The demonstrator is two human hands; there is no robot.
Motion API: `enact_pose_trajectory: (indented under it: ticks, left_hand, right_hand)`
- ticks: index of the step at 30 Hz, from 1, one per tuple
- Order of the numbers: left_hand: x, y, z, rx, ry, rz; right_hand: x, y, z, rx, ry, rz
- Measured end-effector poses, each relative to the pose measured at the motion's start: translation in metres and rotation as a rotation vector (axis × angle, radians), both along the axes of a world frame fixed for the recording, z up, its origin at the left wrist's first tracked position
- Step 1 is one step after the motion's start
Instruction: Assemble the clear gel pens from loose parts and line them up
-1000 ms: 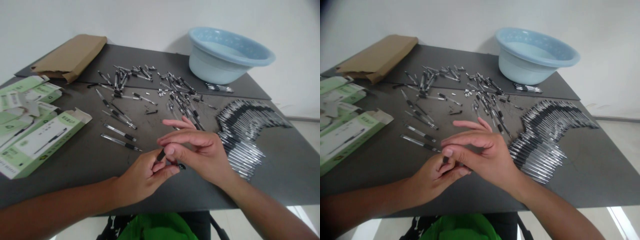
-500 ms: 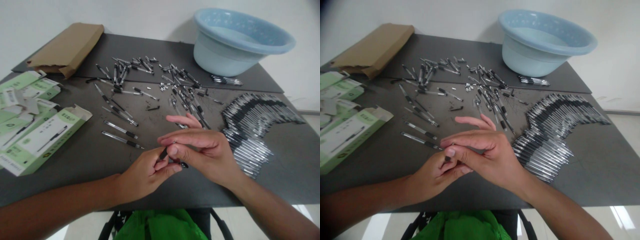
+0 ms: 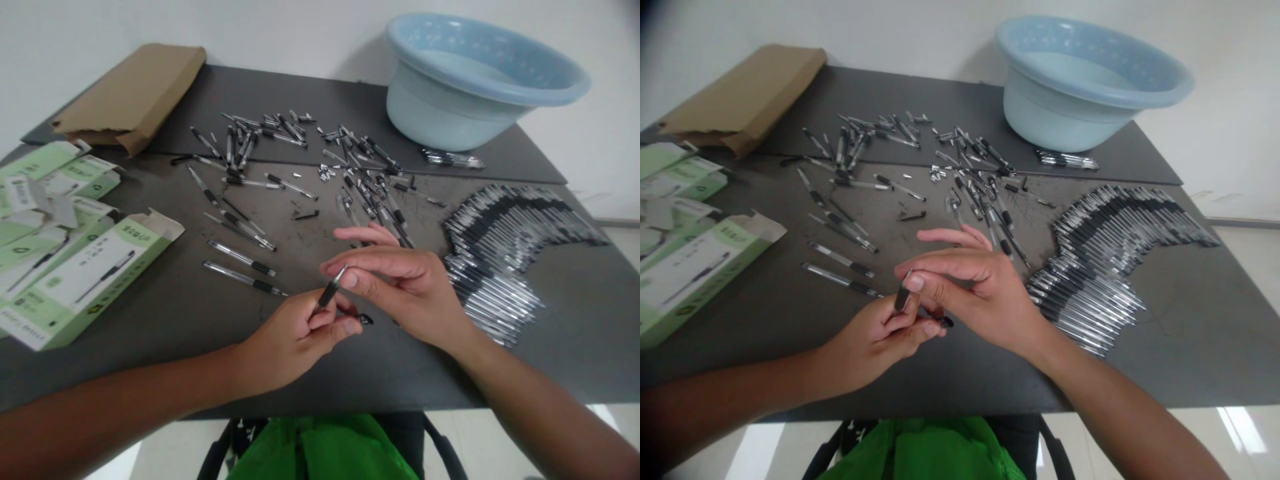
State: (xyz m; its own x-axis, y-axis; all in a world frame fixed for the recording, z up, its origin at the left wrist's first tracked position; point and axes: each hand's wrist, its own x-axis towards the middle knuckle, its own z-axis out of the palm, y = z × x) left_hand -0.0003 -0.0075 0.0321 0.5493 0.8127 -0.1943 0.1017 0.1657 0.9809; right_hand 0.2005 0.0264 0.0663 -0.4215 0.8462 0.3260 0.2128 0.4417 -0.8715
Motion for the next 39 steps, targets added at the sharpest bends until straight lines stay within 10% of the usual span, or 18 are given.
enact_pose_trajectory:
  ticks: [21, 29, 39]
  left_hand:
    - [0.001, 0.004, 0.002, 0.045, 0.137, 0.006]
    - [-0.002, 0.022, 0.001, -0.169, -0.230, 0.243]
    - [-0.007, 0.024, -0.005, -0.204, -0.332, 0.220]
  right_hand:
    - [-0.007, -0.009, 0.004, 0.068, -0.063, -0.217]
    - [0.028, 0.018, 0.000, -0.109, -0.094, 0.089]
    - [0.021, 0.015, -0.011, -0.187, 0.016, 0.141]
